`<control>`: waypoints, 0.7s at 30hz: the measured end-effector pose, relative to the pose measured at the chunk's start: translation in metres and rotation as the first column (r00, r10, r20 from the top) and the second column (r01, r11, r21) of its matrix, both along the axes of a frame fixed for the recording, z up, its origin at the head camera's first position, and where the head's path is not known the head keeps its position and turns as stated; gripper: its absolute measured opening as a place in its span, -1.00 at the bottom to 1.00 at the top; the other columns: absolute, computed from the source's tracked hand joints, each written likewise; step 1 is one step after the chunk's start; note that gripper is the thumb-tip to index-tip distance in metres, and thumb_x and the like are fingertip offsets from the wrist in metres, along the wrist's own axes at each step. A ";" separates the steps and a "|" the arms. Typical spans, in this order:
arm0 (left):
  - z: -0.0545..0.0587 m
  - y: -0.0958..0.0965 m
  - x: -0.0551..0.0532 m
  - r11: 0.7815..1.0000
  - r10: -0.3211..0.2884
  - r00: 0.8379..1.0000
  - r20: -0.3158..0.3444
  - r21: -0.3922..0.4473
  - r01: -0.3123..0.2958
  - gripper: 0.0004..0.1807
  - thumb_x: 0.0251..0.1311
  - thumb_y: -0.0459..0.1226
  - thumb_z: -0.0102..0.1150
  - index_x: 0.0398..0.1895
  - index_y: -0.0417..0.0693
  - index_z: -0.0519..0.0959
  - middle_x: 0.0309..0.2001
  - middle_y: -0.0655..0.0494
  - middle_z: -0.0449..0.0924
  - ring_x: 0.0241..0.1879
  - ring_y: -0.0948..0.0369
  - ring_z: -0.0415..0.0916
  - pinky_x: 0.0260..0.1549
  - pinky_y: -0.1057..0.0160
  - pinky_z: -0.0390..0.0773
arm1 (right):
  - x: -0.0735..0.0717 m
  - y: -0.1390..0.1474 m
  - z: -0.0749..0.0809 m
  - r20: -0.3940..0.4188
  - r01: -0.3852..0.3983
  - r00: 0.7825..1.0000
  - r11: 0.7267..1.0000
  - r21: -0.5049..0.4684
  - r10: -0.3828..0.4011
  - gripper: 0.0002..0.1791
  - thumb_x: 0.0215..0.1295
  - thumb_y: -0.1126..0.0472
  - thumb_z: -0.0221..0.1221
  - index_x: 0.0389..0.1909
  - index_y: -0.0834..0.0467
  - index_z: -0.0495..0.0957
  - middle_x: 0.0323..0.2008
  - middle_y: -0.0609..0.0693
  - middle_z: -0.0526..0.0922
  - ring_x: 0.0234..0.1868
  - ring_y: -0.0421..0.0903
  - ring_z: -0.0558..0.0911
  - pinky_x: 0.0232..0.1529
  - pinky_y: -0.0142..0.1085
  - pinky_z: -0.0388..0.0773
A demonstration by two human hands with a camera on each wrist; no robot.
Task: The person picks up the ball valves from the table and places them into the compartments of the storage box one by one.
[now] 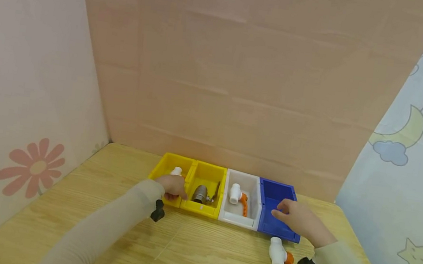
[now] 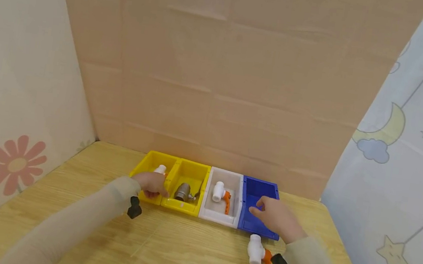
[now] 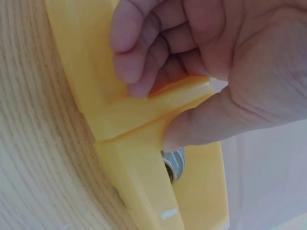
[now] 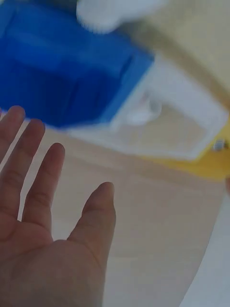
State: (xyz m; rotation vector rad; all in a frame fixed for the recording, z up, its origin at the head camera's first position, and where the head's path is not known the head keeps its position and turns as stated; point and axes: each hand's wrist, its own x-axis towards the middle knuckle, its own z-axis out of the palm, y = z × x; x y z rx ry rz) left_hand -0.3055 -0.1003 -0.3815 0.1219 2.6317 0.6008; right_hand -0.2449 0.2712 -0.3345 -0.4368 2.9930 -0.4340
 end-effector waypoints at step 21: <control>-0.002 0.000 -0.004 1.000 -0.012 1.000 0.005 0.001 0.012 -0.67 0.21 -0.11 0.28 -0.62 -0.09 0.52 -0.71 0.12 0.30 -0.70 0.23 0.25 -0.65 0.34 0.39 | 0.021 0.017 -0.051 0.169 0.112 0.978 0.991 0.080 -0.124 -0.62 0.26 -0.07 0.23 -0.37 0.20 0.49 -0.52 -0.05 0.46 -0.50 -0.12 0.42 -0.46 -0.26 0.33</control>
